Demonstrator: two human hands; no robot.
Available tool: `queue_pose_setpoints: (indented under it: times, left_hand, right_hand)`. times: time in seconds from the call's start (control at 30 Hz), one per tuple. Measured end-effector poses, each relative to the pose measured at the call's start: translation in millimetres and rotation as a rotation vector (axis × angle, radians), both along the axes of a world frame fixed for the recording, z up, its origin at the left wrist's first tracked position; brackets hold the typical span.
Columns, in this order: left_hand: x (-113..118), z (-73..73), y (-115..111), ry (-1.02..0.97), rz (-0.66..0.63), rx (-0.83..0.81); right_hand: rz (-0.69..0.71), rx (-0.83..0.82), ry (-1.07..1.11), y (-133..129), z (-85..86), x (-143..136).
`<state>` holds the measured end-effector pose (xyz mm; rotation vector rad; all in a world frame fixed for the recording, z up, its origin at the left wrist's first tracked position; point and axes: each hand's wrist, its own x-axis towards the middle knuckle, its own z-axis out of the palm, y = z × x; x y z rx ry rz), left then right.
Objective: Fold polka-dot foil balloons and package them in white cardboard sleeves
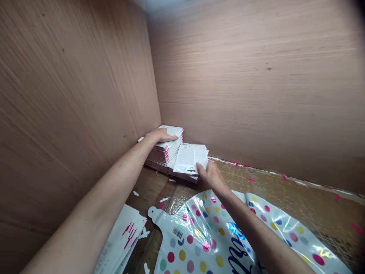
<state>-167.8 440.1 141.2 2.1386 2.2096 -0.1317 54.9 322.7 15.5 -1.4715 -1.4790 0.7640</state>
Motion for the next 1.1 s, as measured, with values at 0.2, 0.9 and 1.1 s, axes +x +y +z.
queue_pose_setpoints:
  times: [0.2,0.9,1.1]
  left_hand:
    - [-5.5,-43.9,5.0,-0.047,-0.011,0.047]
    - [32.9,15.3,-76.2,-0.138,-0.063,0.402]
    - [114.6,-20.4,-248.3,-0.176,-0.477,0.062]
  right_hand:
    - [0.075,0.141,-0.535,13.6,-4.2,-9.1]
    - [0.236,0.393,-0.499,-110.5,14.6,48.8]
    - [0.326,0.387,-0.893,-206.3,28.9,144.8]
